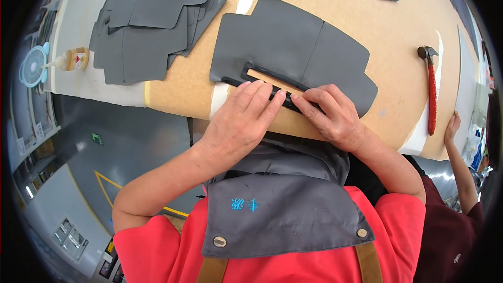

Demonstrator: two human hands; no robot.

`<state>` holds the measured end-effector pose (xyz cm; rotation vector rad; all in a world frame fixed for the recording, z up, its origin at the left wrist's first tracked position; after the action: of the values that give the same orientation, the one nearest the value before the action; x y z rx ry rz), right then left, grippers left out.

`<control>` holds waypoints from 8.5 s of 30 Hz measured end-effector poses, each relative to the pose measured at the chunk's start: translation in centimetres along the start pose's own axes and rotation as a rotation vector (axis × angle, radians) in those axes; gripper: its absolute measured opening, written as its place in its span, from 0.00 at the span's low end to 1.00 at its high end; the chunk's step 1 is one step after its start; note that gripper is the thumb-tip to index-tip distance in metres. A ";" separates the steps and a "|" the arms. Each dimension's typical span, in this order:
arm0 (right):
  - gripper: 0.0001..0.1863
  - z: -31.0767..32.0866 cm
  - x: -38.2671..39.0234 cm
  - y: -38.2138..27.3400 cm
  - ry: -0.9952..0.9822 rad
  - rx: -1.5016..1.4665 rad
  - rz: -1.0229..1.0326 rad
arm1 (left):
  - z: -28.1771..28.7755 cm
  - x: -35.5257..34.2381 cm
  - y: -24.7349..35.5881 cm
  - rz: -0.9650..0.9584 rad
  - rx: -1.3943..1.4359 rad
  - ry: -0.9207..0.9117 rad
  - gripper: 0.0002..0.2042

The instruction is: The recorder is gluing and assembling leather components for a bag or accessory.

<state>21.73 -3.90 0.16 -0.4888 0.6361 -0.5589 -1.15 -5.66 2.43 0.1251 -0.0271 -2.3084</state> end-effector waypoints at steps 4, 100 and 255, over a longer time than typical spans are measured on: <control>0.21 -0.1 0.2 0.1 -0.006 0.050 0.034 | 0.3 0.0 0.6 0.016 0.038 -0.019 0.27; 0.20 1.0 3.7 -0.1 0.055 -0.070 0.001 | -0.6 -0.4 4.7 0.030 -0.058 -0.004 0.26; 0.23 5.8 9.0 -7.9 0.478 -0.180 -0.696 | 1.7 7.1 -2.4 0.122 0.324 0.366 0.12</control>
<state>28.94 -13.91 5.08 -0.7619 0.9803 -1.3092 -7.88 -9.29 3.39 0.6888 -0.2161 -2.1119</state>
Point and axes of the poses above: each hand's wrist, its own x-axis away from the middle knuckle, its own z-axis out of the back of the hand, y = z × x, the point moved 1 cm from there along -x, towards the middle knuckle, and after that the axes turned 15 degrees about -x, right-handed, at the moved point
